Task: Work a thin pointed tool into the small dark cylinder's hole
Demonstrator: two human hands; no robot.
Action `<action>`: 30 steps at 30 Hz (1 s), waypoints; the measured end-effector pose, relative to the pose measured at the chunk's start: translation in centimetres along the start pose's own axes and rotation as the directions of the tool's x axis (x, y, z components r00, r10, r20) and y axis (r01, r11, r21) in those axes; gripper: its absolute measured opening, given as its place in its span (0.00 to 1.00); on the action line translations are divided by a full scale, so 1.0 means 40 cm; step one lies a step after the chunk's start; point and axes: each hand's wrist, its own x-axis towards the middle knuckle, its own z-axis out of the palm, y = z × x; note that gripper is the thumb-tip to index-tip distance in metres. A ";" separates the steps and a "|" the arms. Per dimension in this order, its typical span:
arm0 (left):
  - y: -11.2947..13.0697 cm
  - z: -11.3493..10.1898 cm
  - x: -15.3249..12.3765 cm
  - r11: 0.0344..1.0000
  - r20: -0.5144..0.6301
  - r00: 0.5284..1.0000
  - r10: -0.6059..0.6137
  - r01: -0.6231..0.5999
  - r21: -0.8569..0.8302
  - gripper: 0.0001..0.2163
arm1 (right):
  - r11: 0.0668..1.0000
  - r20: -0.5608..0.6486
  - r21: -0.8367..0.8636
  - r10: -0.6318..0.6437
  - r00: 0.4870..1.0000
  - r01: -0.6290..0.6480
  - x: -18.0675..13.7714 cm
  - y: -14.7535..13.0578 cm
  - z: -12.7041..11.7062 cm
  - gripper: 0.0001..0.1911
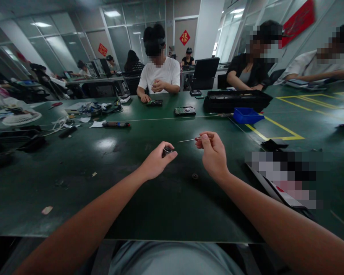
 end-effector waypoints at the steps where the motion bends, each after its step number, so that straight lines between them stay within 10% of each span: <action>1: 0.011 0.006 -0.002 1.000 0.046 0.999 0.010 -0.011 0.017 0.15 | 1.000 0.000 0.000 -0.004 1.000 0.004 0.000 -0.001 -0.001 0.10; 11: 0.072 0.097 0.002 0.864 0.457 0.870 0.186 -0.366 0.346 0.12 | 1.000 0.026 0.001 -0.029 0.999 0.029 -0.001 0.003 -0.001 0.10; 20: 0.083 0.149 0.027 0.639 0.544 0.821 0.175 -0.515 0.572 0.12 | 0.999 0.072 -0.025 -0.039 0.997 0.041 -0.001 0.005 -0.007 0.10; 30: 0.041 0.062 0.036 0.769 0.449 0.874 0.187 -0.414 0.486 0.11 | 0.999 0.076 -0.024 -0.024 0.997 0.026 -0.003 0.002 -0.008 0.11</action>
